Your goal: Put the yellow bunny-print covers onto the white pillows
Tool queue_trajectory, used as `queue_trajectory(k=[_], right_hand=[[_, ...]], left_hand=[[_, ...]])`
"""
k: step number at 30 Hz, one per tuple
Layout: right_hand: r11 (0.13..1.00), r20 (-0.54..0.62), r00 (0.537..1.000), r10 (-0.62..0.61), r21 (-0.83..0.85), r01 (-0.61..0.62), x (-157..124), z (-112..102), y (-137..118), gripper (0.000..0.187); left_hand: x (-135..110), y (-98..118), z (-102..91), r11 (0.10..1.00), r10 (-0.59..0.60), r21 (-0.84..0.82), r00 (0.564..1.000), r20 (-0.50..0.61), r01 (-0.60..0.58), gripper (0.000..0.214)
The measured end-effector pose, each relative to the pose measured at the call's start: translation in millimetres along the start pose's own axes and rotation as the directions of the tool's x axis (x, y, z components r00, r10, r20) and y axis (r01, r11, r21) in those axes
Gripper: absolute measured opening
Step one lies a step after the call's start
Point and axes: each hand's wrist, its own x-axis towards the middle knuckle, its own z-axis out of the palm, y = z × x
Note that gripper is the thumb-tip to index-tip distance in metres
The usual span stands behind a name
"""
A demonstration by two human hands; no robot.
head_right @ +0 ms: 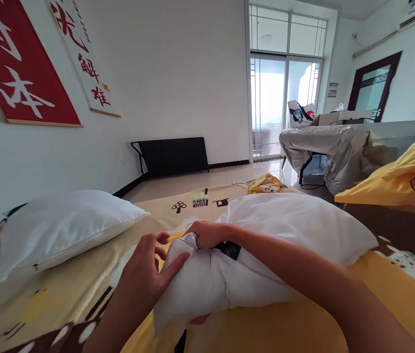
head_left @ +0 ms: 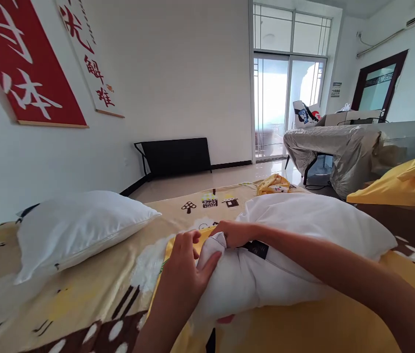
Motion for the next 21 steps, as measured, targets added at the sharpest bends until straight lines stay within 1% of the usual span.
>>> queue_trajectory(k=[1,2,3,4,6,7,9,11,12,13,14,16,17,18,19,21], right_hand=[[1.0,0.001,1.0,0.01,0.006,-0.01,-2,-2,0,0.021],[0.999,0.004,1.0,0.029,0.021,-0.029,-4,-4,1,0.025],[0.997,0.005,0.998,0.056,0.047,-0.056,-6,-6,0,0.031],[0.993,-0.001,0.996,0.087,0.086,-0.086,-7,-8,0,0.037],[0.972,-0.059,0.987,0.147,0.193,-0.133,-10,-11,-1,0.046],[0.959,-0.105,0.98,0.171,0.247,-0.14,-12,-11,-1,0.048],[0.941,-0.188,0.964,0.188,0.317,-0.121,-13,-12,-2,0.046],[0.937,-0.218,0.96,0.177,0.335,-0.097,-14,-9,-1,0.04],[0.94,-0.22,0.962,0.159,0.333,-0.08,-14,-7,0,0.037],[0.943,-0.224,0.965,0.138,0.327,-0.059,-13,-4,1,0.035],[0.947,-0.232,0.966,0.116,0.318,-0.037,-13,-1,2,0.033],[0.957,-0.257,0.963,0.084,0.289,-0.006,-12,4,3,0.028],[0.963,-0.267,0.96,0.087,0.268,-0.013,-13,5,3,0.026],[0.969,-0.267,0.958,0.104,0.245,-0.037,-14,5,0,0.026],[0.973,-0.262,0.956,0.13,0.22,-0.072,-15,3,-4,0.029],[0.976,-0.226,0.957,0.18,0.159,-0.146,-21,-3,-19,0.043]], left_hand=[[2,-2,2.0,0.999,-0.034,-0.015,0.999,0.041,0.035,0.029],[3,-4,2.7,0.999,-0.035,-0.024,0.995,0.088,0.037,0.027],[4,-5,2.2,1.0,-0.011,-0.027,0.993,0.118,0.014,0.027],[3,-6,0.6,0.999,0.027,-0.022,0.994,0.109,-0.025,0.028],[0,-4,-4.1,0.99,0.144,-0.007,0.989,0.013,-0.144,0.027],[-3,-2,-6.4,0.978,0.209,-0.008,0.977,-0.036,-0.209,0.026],[-6,2,-9.0,0.949,0.308,-0.024,0.944,-0.116,-0.313,0.021],[-6,4,-7.8,0.936,0.342,-0.012,0.917,-0.205,-0.352,0.018],[-4,3,-5.8,0.942,0.327,0.008,0.914,-0.24,-0.335,0.017],[-2,1,-3.2,0.952,0.3,0.022,0.92,-0.251,-0.304,0.018],[1,-1,-0.2,0.964,0.261,0.013,0.938,-0.228,-0.265,0.019],[7,-8,5.8,0.985,0.156,-0.052,0.981,-0.116,-0.163,0.025],[9,-11,8.3,0.99,0.105,-0.088,0.992,-0.067,-0.111,0.026],[11,-13,10.3,0.991,0.066,-0.115,0.997,-0.043,-0.071,0.027],[12,-15,11.8,0.991,0.033,-0.131,0.998,-0.048,-0.039,0.028],[12,-17,13.3,0.989,-0.039,-0.143,0.992,-0.121,0.022,0.029]])
